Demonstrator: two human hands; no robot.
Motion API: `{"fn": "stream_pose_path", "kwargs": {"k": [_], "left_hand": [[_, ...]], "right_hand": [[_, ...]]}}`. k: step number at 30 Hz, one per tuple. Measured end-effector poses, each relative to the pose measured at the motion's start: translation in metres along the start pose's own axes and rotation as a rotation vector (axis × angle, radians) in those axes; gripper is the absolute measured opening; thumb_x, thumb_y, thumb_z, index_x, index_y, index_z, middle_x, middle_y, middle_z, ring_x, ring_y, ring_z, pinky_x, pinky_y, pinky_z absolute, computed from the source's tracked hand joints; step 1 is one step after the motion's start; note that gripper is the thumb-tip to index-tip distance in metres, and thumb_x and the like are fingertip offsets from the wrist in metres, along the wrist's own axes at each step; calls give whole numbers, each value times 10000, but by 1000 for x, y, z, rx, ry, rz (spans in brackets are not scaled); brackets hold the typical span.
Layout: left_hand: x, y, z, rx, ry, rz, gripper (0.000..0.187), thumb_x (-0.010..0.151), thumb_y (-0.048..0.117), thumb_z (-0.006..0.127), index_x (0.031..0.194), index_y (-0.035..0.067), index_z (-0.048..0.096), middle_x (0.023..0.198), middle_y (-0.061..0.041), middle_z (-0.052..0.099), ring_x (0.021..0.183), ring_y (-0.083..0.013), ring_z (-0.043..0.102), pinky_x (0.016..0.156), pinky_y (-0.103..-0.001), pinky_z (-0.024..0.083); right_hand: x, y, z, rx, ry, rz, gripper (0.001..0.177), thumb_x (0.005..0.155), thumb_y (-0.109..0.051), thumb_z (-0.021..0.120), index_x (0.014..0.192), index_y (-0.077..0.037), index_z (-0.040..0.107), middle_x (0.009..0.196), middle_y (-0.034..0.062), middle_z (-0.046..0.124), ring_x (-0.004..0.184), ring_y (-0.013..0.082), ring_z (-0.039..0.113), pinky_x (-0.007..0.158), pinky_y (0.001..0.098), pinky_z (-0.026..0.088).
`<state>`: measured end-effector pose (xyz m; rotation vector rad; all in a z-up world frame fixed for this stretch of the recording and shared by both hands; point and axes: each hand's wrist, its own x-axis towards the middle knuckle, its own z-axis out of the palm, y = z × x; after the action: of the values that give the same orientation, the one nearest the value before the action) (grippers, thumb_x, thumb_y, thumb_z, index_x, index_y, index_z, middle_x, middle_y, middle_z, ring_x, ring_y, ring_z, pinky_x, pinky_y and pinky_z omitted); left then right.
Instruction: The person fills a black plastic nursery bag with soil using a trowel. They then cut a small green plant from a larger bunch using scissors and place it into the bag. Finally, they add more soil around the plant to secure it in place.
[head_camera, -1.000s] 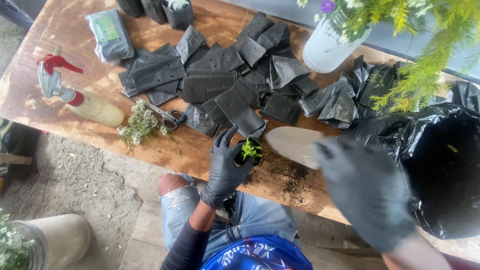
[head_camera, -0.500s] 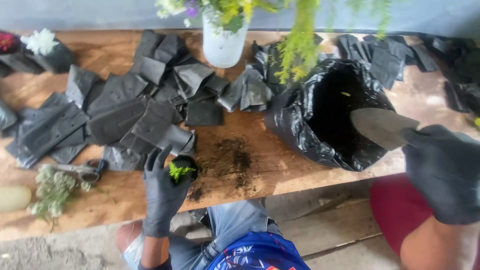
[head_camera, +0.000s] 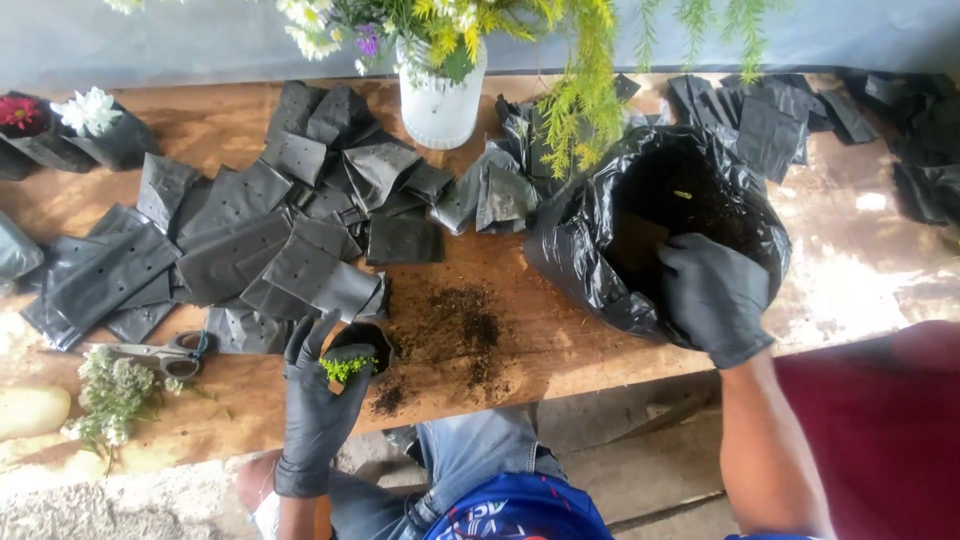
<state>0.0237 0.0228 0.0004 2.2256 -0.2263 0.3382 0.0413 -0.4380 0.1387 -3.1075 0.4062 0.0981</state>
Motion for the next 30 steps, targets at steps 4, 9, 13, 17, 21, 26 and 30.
{"fn": "stream_pose_path", "kwargs": {"k": [4,9,13,17,21,26,30], "left_hand": [[-3,1,0,-79,33,-29,415,768,35,831,1145,178,737,1520,5,523,1479,-324,358,1196,-504,332],[5,8,-1,-32,43,12,271,789,36,825,1008,190,788,1514,-13,528,1473,-369,379,1186,-538,349],[4,14,-9,-20,10,-13,414,779,62,822,1174,130,718,1475,-142,547,1426,-388,401,1189,-516,346],[1,6,-6,-79,-9,25,270,801,43,798,999,225,810,1521,-86,531,1475,-390,348,1201,-549,284],[-2,7,-5,-148,33,-22,329,772,-19,771,978,236,799,1514,-58,548,1497,-388,333,1227,-536,282],[-3,9,-4,-191,63,5,282,804,-9,807,960,224,781,1489,-81,566,1480,-404,375,1182,-576,368],[-6,2,-1,-125,66,40,304,802,-19,793,981,226,774,1481,-80,573,1475,-440,379,1158,-598,379]], "right_hand": [[-19,24,-3,86,341,-296,170,959,-211,740,1118,-238,796,1149,-25,780,938,201,737,626,350,549],[-42,42,-22,210,312,-292,111,1010,-247,686,1054,-274,784,1128,-52,761,931,150,702,624,331,466],[-53,45,-42,190,370,-612,83,992,-57,679,1059,-23,712,1260,154,721,1078,343,681,953,436,528],[-62,38,-21,633,259,-497,284,979,63,698,1262,45,714,1315,229,680,1195,301,658,1172,394,500],[-71,-31,-41,309,251,-617,265,904,-190,724,1149,-123,796,1224,108,769,1065,260,731,1011,411,574],[-62,-106,-17,-178,504,-1020,194,919,-233,704,1097,-222,781,1121,-25,768,893,142,725,468,318,552],[-52,-145,9,99,297,-855,259,940,-390,641,1176,-397,747,1073,-90,763,679,152,705,511,289,535]]}}
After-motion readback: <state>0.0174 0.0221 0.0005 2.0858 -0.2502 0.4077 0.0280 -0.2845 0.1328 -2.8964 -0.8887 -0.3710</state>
